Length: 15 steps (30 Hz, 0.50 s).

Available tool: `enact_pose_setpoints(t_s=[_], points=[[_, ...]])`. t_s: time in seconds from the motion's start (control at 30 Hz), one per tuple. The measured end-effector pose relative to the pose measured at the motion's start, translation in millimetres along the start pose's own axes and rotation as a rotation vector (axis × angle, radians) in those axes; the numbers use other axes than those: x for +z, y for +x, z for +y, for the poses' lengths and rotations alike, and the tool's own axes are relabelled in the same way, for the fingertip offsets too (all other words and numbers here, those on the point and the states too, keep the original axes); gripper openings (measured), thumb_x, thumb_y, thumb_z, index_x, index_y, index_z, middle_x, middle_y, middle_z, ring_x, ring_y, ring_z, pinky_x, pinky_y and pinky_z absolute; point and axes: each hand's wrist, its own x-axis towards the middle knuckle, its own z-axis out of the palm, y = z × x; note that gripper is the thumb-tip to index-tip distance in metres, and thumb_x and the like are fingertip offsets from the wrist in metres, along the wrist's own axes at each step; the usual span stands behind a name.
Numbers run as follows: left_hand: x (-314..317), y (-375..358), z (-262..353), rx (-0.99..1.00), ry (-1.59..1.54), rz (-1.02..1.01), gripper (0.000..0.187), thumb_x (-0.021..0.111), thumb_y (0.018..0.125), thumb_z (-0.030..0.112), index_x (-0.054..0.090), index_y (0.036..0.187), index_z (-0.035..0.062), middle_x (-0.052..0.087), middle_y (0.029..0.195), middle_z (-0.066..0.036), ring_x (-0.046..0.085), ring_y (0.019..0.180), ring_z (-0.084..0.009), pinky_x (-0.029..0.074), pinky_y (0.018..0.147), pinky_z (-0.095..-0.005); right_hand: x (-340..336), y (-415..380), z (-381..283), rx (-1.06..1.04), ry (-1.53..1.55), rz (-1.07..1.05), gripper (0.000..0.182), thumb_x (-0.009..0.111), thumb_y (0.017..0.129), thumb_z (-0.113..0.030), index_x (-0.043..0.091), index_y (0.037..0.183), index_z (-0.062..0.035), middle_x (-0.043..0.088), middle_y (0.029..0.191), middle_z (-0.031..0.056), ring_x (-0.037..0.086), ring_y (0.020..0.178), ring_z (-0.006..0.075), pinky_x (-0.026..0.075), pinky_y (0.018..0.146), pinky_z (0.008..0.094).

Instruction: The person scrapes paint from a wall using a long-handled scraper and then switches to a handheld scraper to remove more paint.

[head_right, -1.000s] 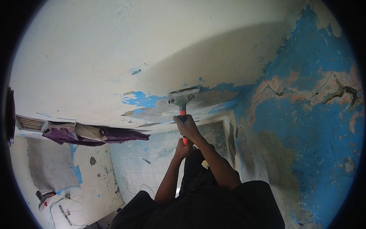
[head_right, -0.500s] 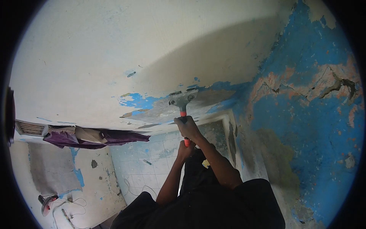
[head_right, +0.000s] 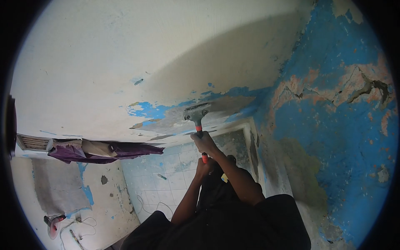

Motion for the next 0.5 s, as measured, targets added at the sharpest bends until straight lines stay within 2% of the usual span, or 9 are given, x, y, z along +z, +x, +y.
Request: enact_pose_setpoints(t_s=[0.1, 0.17, 0.3, 0.4, 0.5], points=[[3.1, 7.1, -5.2, 0.054, 0.068, 0.063, 0.021, 0.055, 0.077, 0.016, 0.052, 0.061, 0.002, 0.051, 0.051, -0.006, 0.049, 0.042, -0.014, 0.036, 0.04, -0.031, -2.1, 4.0, 0.0, 0.018, -0.025, -0.013, 0.039, 0.055, 0.09, -0.023, 0.041, 0.055, -0.0114, 0.036, 0.043, -0.0036, 0.032, 0.032, 0.0068, 0.028, 0.033, 0.0253], [1.0, 6.5, 0.3, 0.047, 0.102, 0.09, 0.023, 0.056, 0.076, 0.017, 0.053, 0.06, 0.0012, 0.052, 0.051, -0.007, 0.05, 0.044, -0.0153, 0.037, 0.042, -0.0325, -0.6, 0.8, -6.0, -0.054, -0.042, -0.01, 0.04, 0.055, 0.089, -0.024, 0.04, 0.054, -0.0116, 0.036, 0.042, -0.0035, 0.033, 0.032, 0.0068, 0.028, 0.034, 0.0253], [7.4, 6.7, 40.6, 0.183, 0.12, 0.116, 0.026, 0.059, 0.076, 0.02, 0.053, 0.061, -0.0006, 0.053, 0.052, -0.009, 0.052, 0.047, -0.0183, 0.039, 0.046, -0.0354, 1.7, -16.3, -59.5, -0.13, -0.096, -0.011, 0.037, 0.059, 0.086, -0.027, 0.045, 0.056, -0.0103, 0.038, 0.045, -0.0043, 0.035, 0.035, 0.0077, 0.03, 0.036, 0.0278], [7.9, 22.2, 16.9, 0.133, 0.141, 0.149, 0.027, 0.06, 0.075, 0.021, 0.054, 0.062, -0.0015, 0.053, 0.052, -0.01, 0.053, 0.048, -0.0198, 0.04, 0.048, -0.0365, -5.4, -5.4, -36.5, -0.116, -0.099, 0.03, 0.038, 0.058, 0.087, -0.026, 0.044, 0.056, -0.0103, 0.038, 0.045, -0.0042, 0.036, 0.035, 0.0077, 0.03, 0.036, 0.0281], [6.6, 37.2, -42.1, 0.0, 0.159, 0.108, 0.026, 0.059, 0.076, 0.021, 0.054, 0.062, -0.0008, 0.053, 0.052, -0.01, 0.053, 0.047, -0.0189, 0.04, 0.046, -0.0353, -17.9, 9.7, 7.4, -0.05, -0.06, 0.033, 0.035, 0.057, 0.087, -0.025, 0.044, 0.058, -0.011, 0.037, 0.045, -0.0048, 0.035, 0.034, 0.0069, 0.028, 0.034, 0.0272]])
